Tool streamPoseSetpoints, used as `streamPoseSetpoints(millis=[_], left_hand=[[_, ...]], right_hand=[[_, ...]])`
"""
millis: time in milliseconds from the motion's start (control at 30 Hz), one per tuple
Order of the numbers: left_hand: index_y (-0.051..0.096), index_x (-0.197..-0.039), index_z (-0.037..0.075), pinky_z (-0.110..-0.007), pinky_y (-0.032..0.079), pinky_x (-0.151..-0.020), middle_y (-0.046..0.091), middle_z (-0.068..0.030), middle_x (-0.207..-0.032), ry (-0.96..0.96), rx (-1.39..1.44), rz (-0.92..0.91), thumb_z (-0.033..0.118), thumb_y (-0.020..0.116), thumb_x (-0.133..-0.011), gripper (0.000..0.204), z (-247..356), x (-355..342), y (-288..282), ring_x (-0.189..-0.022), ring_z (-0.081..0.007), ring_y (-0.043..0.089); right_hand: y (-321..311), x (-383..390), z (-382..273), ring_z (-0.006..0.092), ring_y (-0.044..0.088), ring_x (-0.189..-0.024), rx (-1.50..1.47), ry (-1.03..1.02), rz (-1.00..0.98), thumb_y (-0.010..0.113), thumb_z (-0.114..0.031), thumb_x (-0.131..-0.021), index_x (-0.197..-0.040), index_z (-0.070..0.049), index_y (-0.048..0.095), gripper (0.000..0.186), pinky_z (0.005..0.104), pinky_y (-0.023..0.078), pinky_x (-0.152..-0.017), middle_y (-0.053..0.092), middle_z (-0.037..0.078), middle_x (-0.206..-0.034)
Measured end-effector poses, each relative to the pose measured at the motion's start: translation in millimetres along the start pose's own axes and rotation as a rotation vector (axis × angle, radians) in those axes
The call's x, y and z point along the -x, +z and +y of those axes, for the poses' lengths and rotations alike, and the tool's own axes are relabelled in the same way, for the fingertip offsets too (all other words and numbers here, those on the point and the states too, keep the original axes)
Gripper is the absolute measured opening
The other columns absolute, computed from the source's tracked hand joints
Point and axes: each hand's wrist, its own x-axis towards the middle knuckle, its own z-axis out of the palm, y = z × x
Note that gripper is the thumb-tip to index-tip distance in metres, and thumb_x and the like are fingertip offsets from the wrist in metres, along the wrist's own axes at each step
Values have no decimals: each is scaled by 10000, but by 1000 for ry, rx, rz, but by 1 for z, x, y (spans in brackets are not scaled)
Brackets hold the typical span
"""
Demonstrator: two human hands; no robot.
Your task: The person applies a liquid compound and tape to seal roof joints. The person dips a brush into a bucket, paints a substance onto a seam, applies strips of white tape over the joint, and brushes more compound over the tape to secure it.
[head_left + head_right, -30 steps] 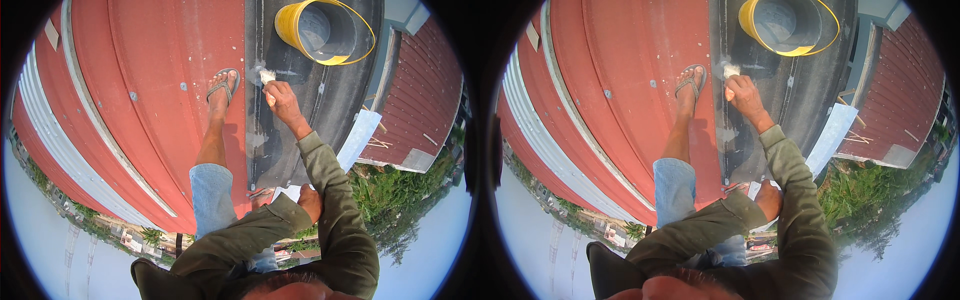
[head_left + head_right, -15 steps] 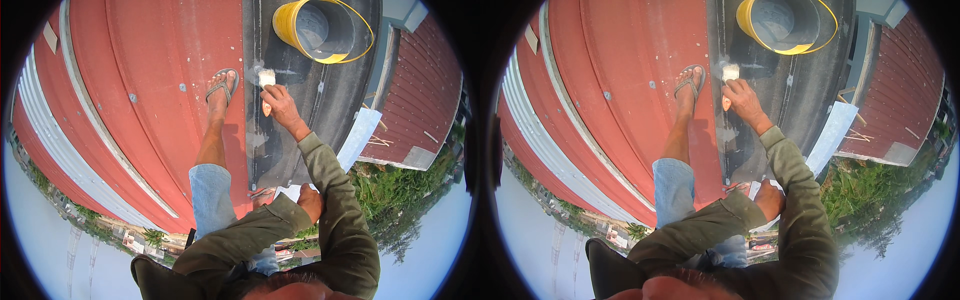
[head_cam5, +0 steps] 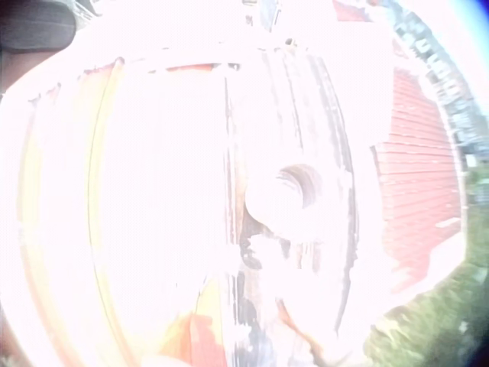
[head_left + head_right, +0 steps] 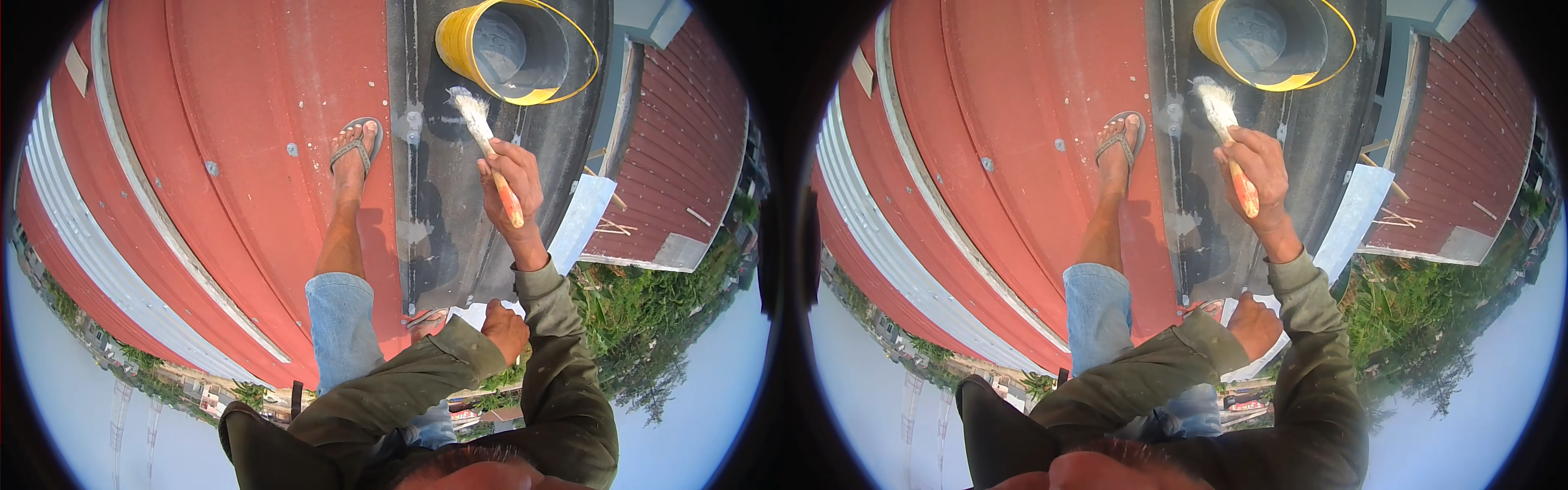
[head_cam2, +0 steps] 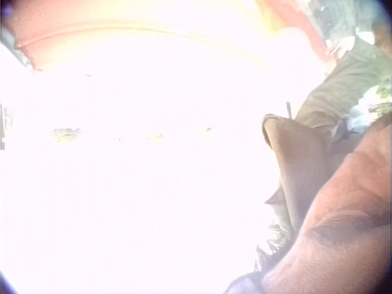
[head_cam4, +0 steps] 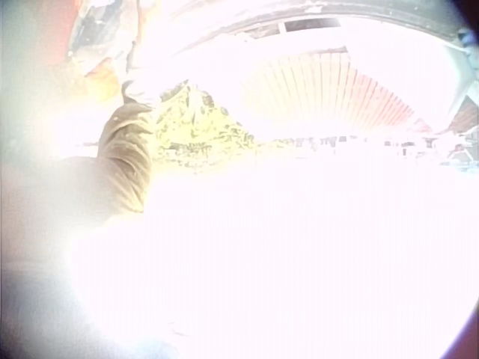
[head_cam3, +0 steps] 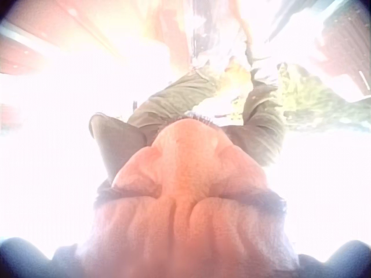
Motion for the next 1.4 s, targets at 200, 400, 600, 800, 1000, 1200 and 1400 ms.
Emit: streamPoseSetpoints(millis=[200,400,600,800,1000,1200,1400], left_hand=[[731,-814,205,-409,365,-736,708,8,-796,25,7,-12,147,587,-803,156,-2,0,-2,-777,-163,669],[712,-736,138,-410,405,-736,679,-50,-713,31,14,-48,153,575,-786,146,1,1,-4,-735,-200,672],[714,-744,142,-408,404,-735,680,-47,-718,30,1,-52,155,573,-791,149,2,0,-1,-741,-198,672],[716,-756,148,-405,403,-732,682,-41,-727,7,-2,-39,160,570,-799,153,1,1,-3,-748,-194,671],[721,-789,165,-401,399,-728,686,-22,-758,21,-28,-56,184,558,-822,168,2,5,2,-764,-177,669],[730,-840,177,-418,373,-688,684,2,-770,35,-95,-87,185,583,-802,152,6,-2,13,-774,-188,658],[740,-905,191,-437,344,-642,685,30,-796,15,-205,-121,199,623,-771,178,12,-11,27,-781,-188,645]], right_hand=[[-22,-69,48,124,631,-798,-106,410,244,674,-143,-885,-959,-6,638,160,256,499,-731,676,76,-897],[13,-97,118,151,643,-726,93,540,41,701,-208,-829,-953,-41,646,215,280,493,-708,676,73,-800],[4,-101,103,162,638,-706,125,527,169,704,-235,-833,-957,-50,645,231,287,493,-719,672,70,-784],[-31,-71,69,156,630,-801,-244,565,392,670,-212,-890,-987,9,626,245,274,503,-732,670,89,-902],[-14,-22,18,136,615,-841,-638,656,311,654,-130,-898,-1028,6,593,197,265,504,-775,660,94,-968],[71,36,49,125,627,-872,-628,659,1,669,-112,-880,-990,-21,624,149,260,489,-781,671,66,-952],[105,38,63,280,625,-863,-90,187,-243,689,-96,-826,-921,-36,601,142,359,494,-765,652,106,-924]])
